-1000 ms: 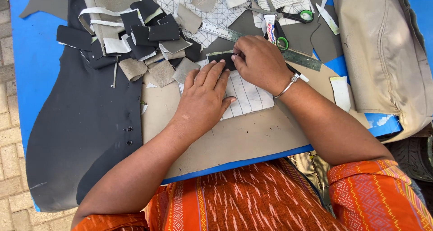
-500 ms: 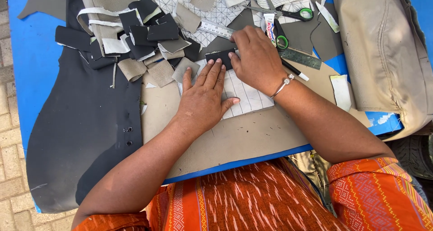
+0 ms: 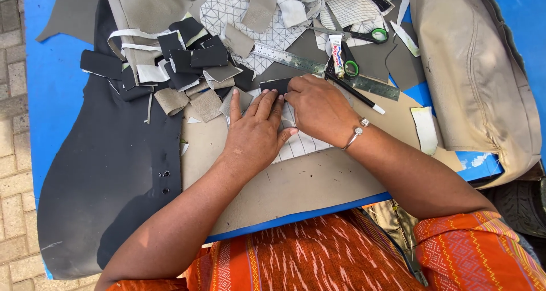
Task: Assembling and gluing small leather and fabric scraps onto a paper template using scissors and glue
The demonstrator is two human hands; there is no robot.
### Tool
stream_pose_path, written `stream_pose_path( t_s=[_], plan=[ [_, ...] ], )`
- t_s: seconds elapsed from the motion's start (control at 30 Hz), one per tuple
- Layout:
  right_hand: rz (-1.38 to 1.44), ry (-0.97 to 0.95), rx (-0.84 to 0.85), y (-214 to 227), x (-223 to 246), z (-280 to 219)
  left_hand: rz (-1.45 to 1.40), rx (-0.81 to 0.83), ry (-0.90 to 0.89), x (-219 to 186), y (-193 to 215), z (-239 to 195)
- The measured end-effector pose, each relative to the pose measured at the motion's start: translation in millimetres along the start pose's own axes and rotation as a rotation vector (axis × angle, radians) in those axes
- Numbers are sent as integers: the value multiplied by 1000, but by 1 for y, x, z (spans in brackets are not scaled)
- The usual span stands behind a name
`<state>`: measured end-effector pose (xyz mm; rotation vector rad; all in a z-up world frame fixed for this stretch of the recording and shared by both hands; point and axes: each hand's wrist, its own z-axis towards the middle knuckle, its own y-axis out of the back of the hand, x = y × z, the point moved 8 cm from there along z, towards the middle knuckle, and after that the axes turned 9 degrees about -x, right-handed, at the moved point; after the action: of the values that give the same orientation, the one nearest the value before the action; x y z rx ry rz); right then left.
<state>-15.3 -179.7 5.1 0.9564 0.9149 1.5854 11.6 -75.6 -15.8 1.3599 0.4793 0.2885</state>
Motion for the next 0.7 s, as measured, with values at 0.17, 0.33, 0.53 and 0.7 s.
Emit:
stream_pose_path(
  t_s=[0.17,0.33,0.53,0.7],
  plan=[
    [-17,19,27,13,8,3,9,-57,-22,4,-7,3],
    [41,-9,65,7,0,1,43,-173,-45,11,-10,5],
    [177,-128,67,2,-41,23,64,-407,-136,20,1,18],
    [-50,-147,-265,17,-84,52,62,-682,-293,8,37,6]
  ],
)
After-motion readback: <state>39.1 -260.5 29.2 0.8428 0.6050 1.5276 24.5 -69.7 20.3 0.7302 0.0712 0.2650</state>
